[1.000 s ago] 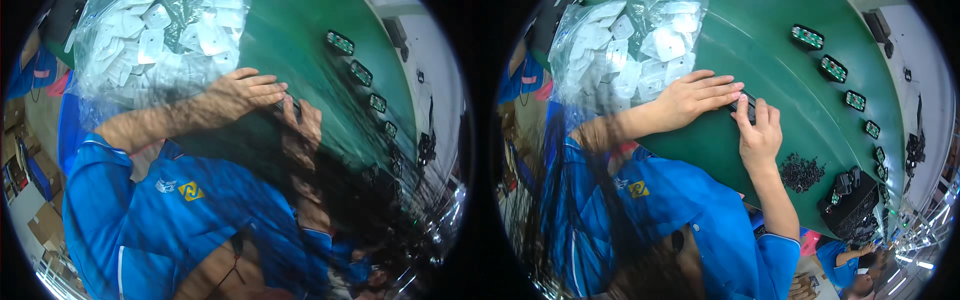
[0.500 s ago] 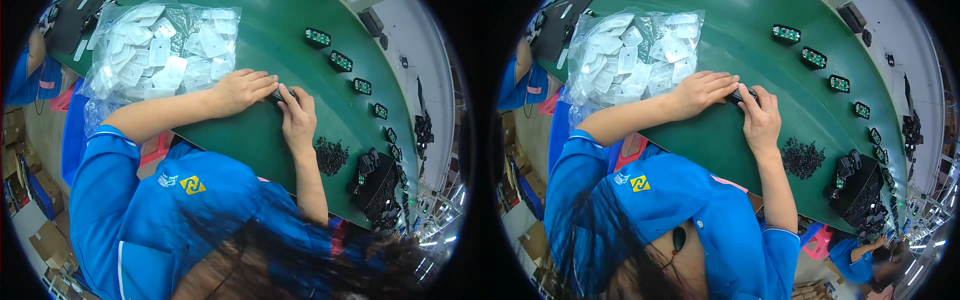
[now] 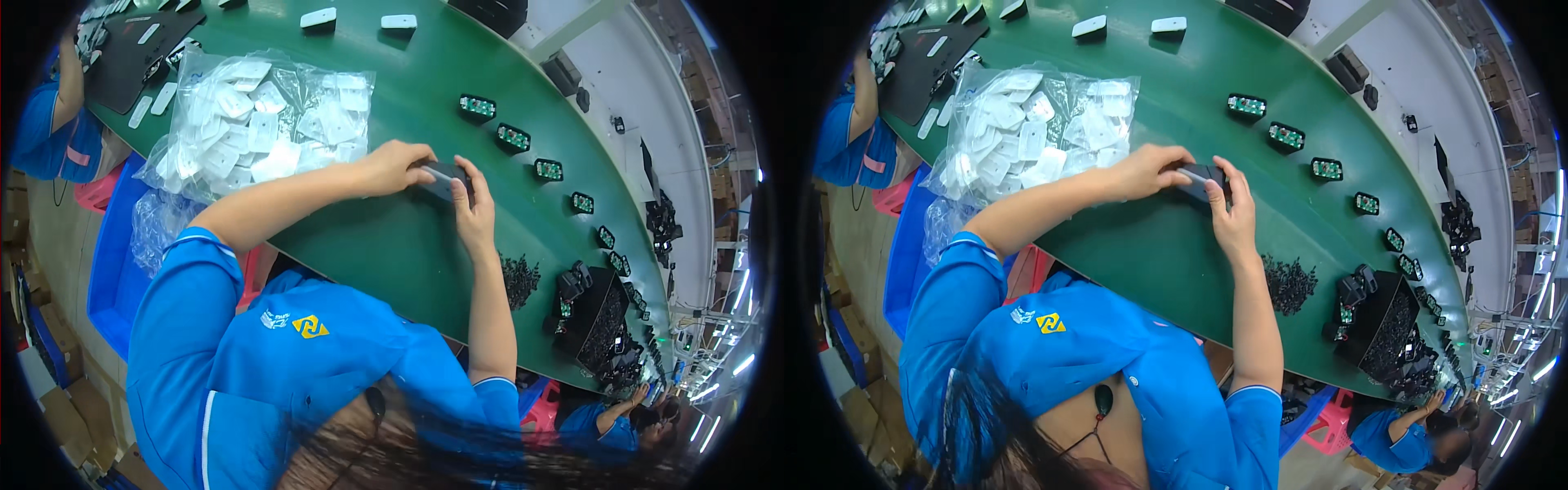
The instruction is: The person assembles small electronic devices by hand at a green workbench. They pick up white plastic casings and black circuit boards, insert the boards into the casings, and secure them with small black screws. The completed units are placed in a row on the table.
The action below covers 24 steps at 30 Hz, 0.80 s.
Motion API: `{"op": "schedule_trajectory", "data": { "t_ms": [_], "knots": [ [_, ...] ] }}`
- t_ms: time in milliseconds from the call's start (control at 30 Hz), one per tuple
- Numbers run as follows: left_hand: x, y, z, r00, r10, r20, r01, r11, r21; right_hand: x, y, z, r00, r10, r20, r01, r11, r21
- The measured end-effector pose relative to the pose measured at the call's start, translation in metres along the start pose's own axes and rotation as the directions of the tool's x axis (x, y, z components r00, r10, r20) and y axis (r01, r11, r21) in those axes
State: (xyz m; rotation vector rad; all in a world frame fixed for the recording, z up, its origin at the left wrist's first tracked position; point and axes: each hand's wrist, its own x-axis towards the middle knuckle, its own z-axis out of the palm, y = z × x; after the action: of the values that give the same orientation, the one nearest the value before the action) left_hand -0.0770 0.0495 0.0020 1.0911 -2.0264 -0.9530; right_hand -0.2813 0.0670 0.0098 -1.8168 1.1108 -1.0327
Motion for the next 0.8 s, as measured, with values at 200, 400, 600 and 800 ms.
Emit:
{"op": "schedule_trajectory", "data": {
  "t_ms": [200,400,600,800],
  "knots": [
    [-0.01,0.03,0.004,0.966,-0.255,0.025,0.217,0.76,-0.613,-0.005,-0.015,0.003,0.972,0.236,0.007,-0.231,0.947,0.222],
    [-0.015,0.036,-0.009,0.951,-0.297,0.082,0.282,0.731,-0.621,-0.004,-0.024,0.004,0.982,0.18,0.059,-0.188,0.962,0.2],
    [-0.026,0.055,-0.006,0.981,-0.176,-0.086,0.106,0.846,-0.523,-0.008,-0.031,0.013,0.996,0.02,-0.082,-0.009,0.991,0.135],
    [-0.037,0.063,-0.007,0.957,-0.291,0.022,0.223,0.679,-0.699,-0.021,-0.046,0.017,0.982,0.167,-0.082,-0.134,0.939,0.317]
  ]
}}
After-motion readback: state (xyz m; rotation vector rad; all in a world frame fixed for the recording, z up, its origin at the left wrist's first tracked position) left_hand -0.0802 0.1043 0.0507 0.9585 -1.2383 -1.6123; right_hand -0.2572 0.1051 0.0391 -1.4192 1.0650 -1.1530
